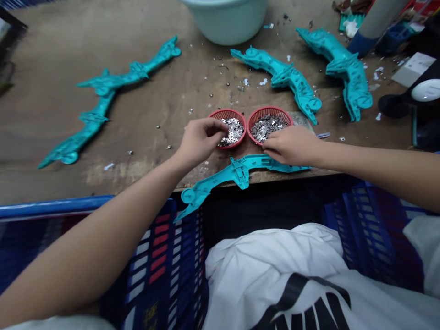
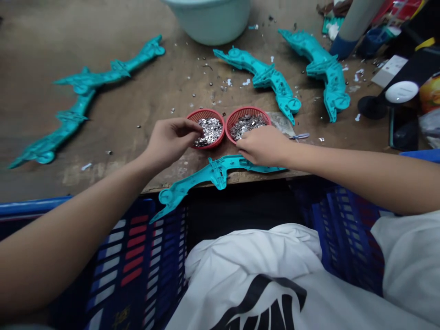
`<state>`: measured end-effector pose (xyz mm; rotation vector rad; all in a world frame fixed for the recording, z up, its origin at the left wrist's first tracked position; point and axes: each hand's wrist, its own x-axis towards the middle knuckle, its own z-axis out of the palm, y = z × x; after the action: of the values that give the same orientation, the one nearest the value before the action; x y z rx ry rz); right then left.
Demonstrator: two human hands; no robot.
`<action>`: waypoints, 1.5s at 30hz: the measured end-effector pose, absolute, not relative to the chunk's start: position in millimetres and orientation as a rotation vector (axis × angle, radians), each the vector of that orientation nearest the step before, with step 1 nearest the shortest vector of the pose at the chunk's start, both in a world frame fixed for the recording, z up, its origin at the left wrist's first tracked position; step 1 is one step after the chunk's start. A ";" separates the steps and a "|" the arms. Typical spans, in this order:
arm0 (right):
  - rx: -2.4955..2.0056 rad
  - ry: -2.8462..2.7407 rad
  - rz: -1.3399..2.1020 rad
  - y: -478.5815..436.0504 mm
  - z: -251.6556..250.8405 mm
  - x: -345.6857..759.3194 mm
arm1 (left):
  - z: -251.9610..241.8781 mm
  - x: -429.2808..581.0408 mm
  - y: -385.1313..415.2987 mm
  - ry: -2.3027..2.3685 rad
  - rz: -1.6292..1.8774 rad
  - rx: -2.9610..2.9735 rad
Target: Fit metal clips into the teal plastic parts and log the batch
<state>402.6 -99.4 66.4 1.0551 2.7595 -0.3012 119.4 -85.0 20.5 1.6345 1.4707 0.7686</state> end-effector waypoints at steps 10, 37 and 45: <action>0.967 3.135 -0.450 -94.7 49.4 410.3 | 16.5 124.0 -90.1 1.458 0.863 1.525; 0.958 2.844 -0.400 -93.7 78.8 397.5 | 11.4 143.2 -45.9 1.683 -0.239 2.175; 1.145 2.662 -0.353 -88.7 72.4 398.6 | 15.0 137.1 -38.2 1.736 -0.229 2.188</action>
<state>398.6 -88.7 72.4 1.1452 2.6621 -0.3526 137.1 -38.2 15.0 2.1883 1.7361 -0.2290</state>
